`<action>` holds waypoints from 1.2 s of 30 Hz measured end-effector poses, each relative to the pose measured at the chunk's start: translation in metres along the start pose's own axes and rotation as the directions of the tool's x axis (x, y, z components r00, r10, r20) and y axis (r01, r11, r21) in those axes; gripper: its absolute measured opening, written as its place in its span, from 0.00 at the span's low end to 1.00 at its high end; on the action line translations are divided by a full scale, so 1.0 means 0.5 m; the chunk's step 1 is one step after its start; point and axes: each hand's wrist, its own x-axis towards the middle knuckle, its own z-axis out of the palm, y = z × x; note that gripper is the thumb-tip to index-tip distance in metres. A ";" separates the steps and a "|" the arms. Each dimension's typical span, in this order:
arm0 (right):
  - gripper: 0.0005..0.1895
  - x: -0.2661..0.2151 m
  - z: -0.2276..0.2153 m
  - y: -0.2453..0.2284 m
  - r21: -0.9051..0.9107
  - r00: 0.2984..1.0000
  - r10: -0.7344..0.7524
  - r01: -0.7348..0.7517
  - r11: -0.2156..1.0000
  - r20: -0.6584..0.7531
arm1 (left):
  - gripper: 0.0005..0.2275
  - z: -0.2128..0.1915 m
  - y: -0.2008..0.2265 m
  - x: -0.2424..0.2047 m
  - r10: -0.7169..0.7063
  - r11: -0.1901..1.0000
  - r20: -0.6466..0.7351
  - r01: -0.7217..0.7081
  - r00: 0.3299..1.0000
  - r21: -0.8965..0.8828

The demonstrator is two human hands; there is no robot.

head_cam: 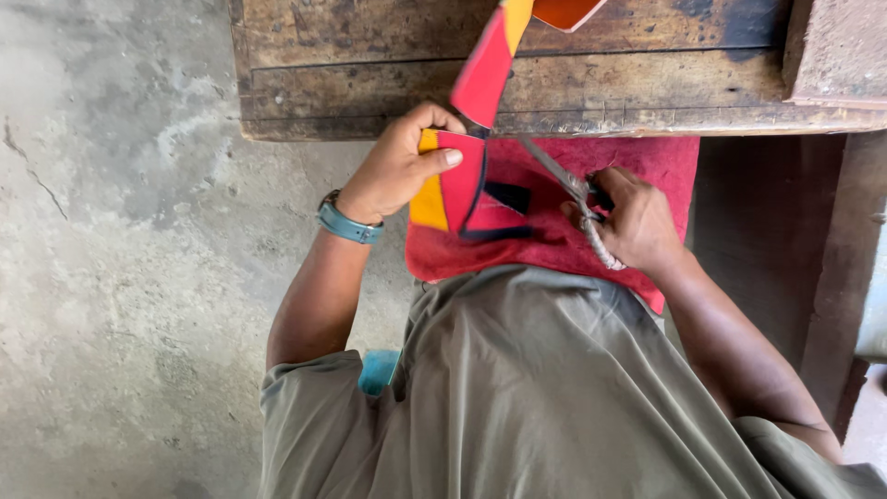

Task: The person uses shears to trim the edges of multi-colored leather straps, picking up pieces from a pile on a wooden table and placing the trimmed items back onto the table.

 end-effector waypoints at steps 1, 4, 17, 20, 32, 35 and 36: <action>0.21 -0.007 -0.007 -0.010 -0.097 0.993 -0.093 0.086 0.992 -0.071 | 0.10 0.019 -0.008 0.003 0.000 0.995 -0.002 0.000 1.000 -0.096; 0.21 -0.014 -0.012 -0.027 -0.225 0.994 -0.075 0.055 0.973 -0.082 | 0.10 0.047 -0.020 0.004 0.008 0.986 -0.025 -0.012 1.000 -0.164; 0.19 0.002 -0.011 -0.008 -0.329 0.987 -0.125 0.086 0.940 -0.098 | 0.15 0.071 -0.024 0.012 0.035 0.991 -0.019 -0.037 0.999 -0.126; 0.19 0.003 -0.016 -0.006 -0.338 0.987 -0.132 0.094 0.936 -0.092 | 0.16 0.079 -0.024 0.014 -0.064 0.963 -0.025 0.055 0.998 -0.264; 0.20 -0.015 -0.019 -0.022 -0.189 0.999 -0.032 0.026 0.982 -0.029 | 0.11 0.080 0.016 -0.006 0.130 0.988 -0.109 -0.119 0.986 0.103; 0.19 -0.010 -0.008 -0.025 -0.224 0.990 -0.082 0.055 0.973 -0.112 | 0.12 0.086 0.003 -0.004 0.029 0.993 -0.100 -0.040 0.995 -0.111; 0.19 -0.010 -0.006 -0.024 -0.264 0.985 -0.104 0.065 0.962 -0.135 | 0.12 0.087 -0.002 -0.002 0.014 0.989 -0.093 -0.028 0.996 -0.145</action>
